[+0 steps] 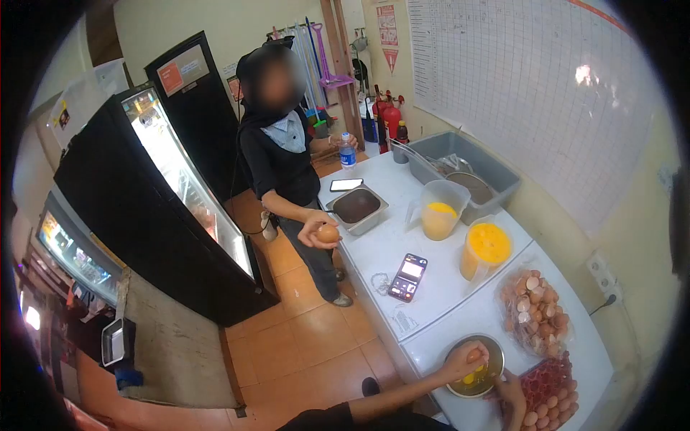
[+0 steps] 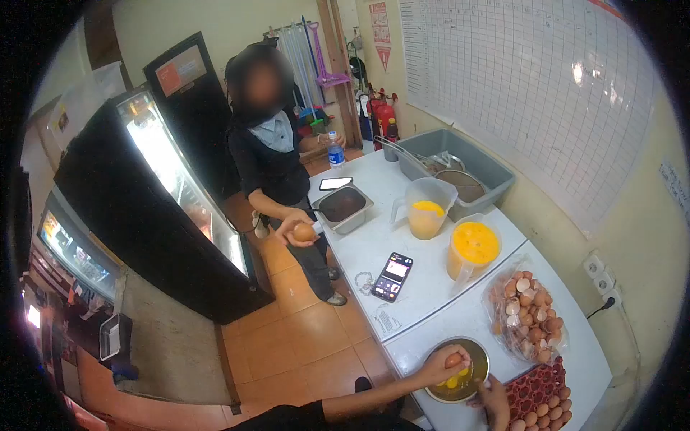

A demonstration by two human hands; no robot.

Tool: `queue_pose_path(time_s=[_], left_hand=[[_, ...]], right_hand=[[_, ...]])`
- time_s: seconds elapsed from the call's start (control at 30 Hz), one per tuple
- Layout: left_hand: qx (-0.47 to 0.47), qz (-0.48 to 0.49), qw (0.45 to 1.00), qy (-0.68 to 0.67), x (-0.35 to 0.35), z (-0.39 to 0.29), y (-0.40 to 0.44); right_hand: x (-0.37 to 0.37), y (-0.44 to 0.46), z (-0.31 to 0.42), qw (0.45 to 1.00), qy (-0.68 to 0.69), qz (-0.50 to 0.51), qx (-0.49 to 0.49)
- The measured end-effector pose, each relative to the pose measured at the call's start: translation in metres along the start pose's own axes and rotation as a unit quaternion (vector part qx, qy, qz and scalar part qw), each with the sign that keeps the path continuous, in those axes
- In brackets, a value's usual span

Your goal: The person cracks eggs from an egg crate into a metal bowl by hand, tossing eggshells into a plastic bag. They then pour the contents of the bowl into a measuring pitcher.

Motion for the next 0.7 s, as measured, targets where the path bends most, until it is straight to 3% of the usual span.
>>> queue_pose_path(time_s=[0.03,0.1,0.17,0.23,0.3,0.4,0.5,0.57,0.63,0.7], left_hand=[[-0.003,0.0,1.0,0.0,0.002,-0.002,0.002],[-0.058,-0.015,0.997,0.05,0.004,-0.011,0.003],[-0.049,-0.007,0.998,0.036,0.002,-0.009,0.004],[-0.04,0.0,0.999,0.021,0.001,-0.02,0.006],[-0.009,-0.008,0.997,0.077,0.003,-0.033,0.008],[-0.003,-0.008,0.999,0.054,0.005,-0.061,0.019],[-0.068,-0.023,0.997,-0.042,0.005,-0.075,0.036],[0.044,0.008,0.992,-0.119,0.015,-0.122,0.031],[-0.021,-0.019,0.986,-0.163,0.027,-0.154,0.028],[0.001,0.005,0.986,-0.165,0.039,-0.165,0.018]], right_hand=[[-0.009,0.004,-0.007,0.99,0.135,0.022,0.016],[-0.019,0.014,-0.014,0.991,0.126,0.019,0.03],[-0.019,0.02,-0.016,0.979,0.188,-0.06,0.059],[-0.014,0.016,0.0,0.977,0.145,-0.081,0.133],[-0.013,0.016,0.004,0.983,0.155,-0.08,0.062],[-0.006,0.023,0.008,0.972,0.217,-0.078,0.044],[0.023,0.014,0.08,0.974,0.138,-0.105,0.145],[0.045,0.005,0.13,0.967,0.076,-0.154,0.19],[0.067,0.005,0.172,0.957,0.039,-0.193,0.214],[0.086,0.008,0.216,0.948,0.014,-0.218,0.231]])
Point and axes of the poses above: each hand's wrist, its own y-axis towards the middle knuckle, its own x-axis out of the back of the hand, z = x × y, the point moved 6 cm from there along y, towards the middle knuckle, and after that the axes turned 1 degree about -z, right-handed, at the moved point
